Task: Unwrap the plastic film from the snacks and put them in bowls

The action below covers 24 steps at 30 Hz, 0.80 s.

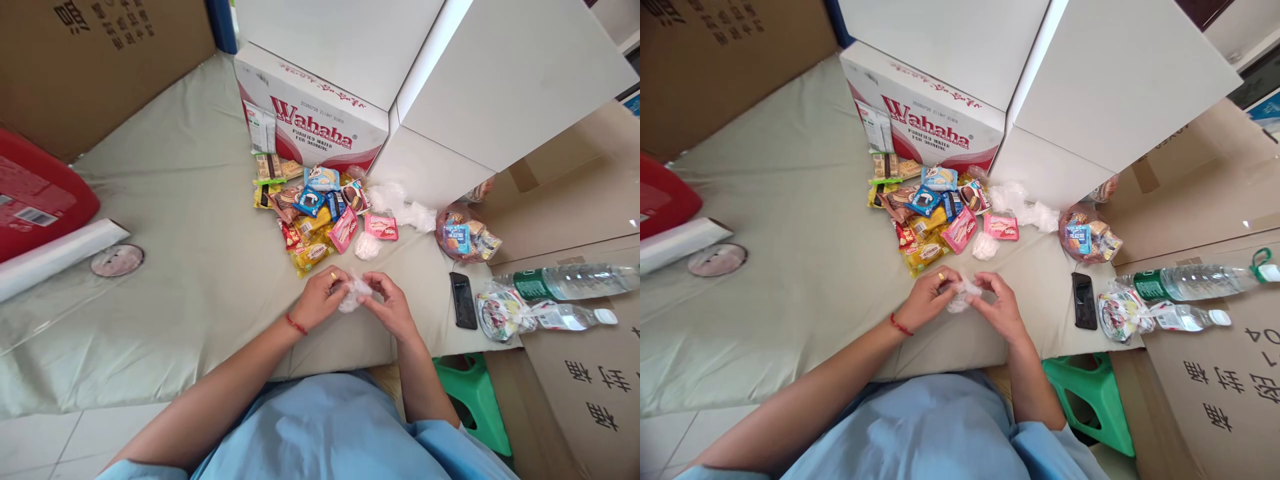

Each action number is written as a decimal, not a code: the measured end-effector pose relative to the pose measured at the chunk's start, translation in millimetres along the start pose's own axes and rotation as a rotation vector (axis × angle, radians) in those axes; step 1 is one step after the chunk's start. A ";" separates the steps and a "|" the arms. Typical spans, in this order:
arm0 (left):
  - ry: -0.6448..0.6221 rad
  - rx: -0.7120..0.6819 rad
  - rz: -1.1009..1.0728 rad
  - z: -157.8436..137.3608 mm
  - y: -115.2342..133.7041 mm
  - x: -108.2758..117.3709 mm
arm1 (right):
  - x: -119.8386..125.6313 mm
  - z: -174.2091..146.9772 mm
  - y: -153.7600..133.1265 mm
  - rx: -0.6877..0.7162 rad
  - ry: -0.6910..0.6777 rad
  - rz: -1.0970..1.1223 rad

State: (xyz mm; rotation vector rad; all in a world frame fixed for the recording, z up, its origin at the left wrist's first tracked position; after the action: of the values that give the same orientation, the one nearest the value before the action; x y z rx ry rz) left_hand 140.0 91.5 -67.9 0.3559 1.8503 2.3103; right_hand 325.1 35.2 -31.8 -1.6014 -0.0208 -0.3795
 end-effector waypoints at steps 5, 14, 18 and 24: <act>0.249 0.259 -0.241 7.7 -12.5 5.7 | 20.6 -1.2 14.5 -0.134 0.207 0.145; 0.104 0.046 -0.084 2.3 3.5 4.7 | -22.9 -0.7 -2.9 -0.096 0.022 0.111; 0.200 0.164 -0.167 4.4 -3.6 5.9 | -24.6 4.5 -0.4 -0.166 0.089 0.267; 0.343 0.492 -0.668 8.6 -9.7 6.3 | -11.3 -1.9 18.7 -0.437 0.168 0.563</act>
State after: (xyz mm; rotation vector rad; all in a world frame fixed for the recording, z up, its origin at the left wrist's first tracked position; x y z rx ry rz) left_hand 136.2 103.4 -75.1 -0.5666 2.2278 1.5245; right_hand 318.5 34.4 -52.7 -1.9095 0.6682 -0.0744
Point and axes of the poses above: each hand's wrist, its own z-axis towards the middle knuckle, its own x-axis out of the back of the hand, y = z × x, the point moved 2 cm from there along z, towards the middle knuckle, and after that the axes turned 8 degrees about y, right-handed, at the moved point
